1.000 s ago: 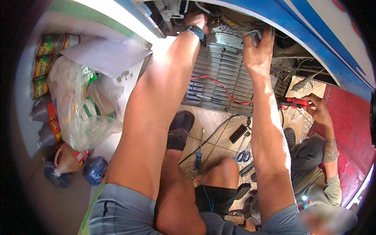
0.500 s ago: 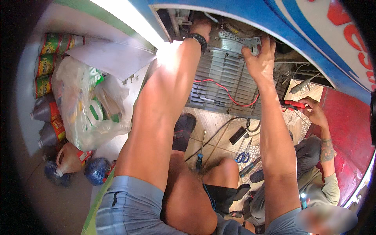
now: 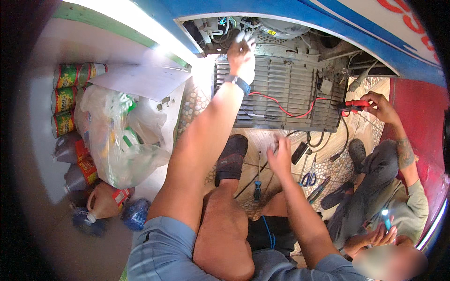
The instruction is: The person works on the lower back panel of a refrigerator using a screwdriver and pliers while another person holds a flashlight.
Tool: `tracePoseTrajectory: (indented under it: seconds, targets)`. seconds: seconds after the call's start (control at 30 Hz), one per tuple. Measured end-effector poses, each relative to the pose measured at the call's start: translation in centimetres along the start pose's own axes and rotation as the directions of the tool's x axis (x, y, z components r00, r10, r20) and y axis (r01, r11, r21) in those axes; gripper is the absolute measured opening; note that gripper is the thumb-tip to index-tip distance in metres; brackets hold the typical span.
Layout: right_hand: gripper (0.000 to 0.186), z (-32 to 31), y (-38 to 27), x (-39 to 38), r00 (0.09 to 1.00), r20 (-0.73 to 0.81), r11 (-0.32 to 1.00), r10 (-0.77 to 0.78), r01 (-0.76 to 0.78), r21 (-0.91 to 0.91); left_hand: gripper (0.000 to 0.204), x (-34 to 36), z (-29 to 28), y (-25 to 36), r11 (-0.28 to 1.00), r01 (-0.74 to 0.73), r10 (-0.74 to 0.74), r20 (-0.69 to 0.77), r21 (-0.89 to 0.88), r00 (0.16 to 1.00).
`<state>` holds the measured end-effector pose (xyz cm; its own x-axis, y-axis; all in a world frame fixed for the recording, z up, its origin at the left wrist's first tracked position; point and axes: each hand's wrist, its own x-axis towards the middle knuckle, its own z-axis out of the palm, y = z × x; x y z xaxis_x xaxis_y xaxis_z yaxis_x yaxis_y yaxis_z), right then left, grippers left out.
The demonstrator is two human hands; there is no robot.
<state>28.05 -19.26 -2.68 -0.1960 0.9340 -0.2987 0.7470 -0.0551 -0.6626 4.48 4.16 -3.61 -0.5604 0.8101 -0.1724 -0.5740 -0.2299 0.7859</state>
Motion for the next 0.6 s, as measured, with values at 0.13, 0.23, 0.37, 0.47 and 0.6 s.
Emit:
tracePoseTrajectory:
  seconds: [0.13, 0.23, 0.37, 0.47, 0.6]
  targets:
    - [0.063, 2.9, 2.2, -7.7, 0.995, 0.104, 0.976, -0.003, 0.025, -0.217, 0.035, -5.5, -5.2, 0.8, 0.979, 0.087, -0.097, 0.047, 0.185, 0.994]
    - [0.069, 3.7, 2.7, -8.7, 0.999, 0.043, 0.968, -0.024, 0.034, -0.249, 0.029, -10.7, -7.3, 1.7, 0.892, 0.042, -0.105, 0.118, 0.450, 0.987]
    - [0.072, 4.0, 2.2, -8.7, 0.995, 0.089, 0.965, 0.045, -0.020, -0.261, 0.023, -15.5, -11.9, 3.0, 0.827, -0.032, -0.050, 0.130, 0.561, 0.990]
    - [0.052, 4.0, 1.6, -8.7, 1.000, 0.022, 0.951, 0.007, 0.000, -0.308, 0.024, -17.0, -14.5, 5.0, 0.681, -0.058, -0.077, 0.151, 0.730, 0.986]
    - [0.042, 6.3, 4.2, -8.8, 0.999, -0.043, 0.908, -0.032, 0.011, -0.419, 0.027, -19.1, -18.7, 6.8, 0.510, -0.040, -0.045, 0.073, 0.859, 0.996]
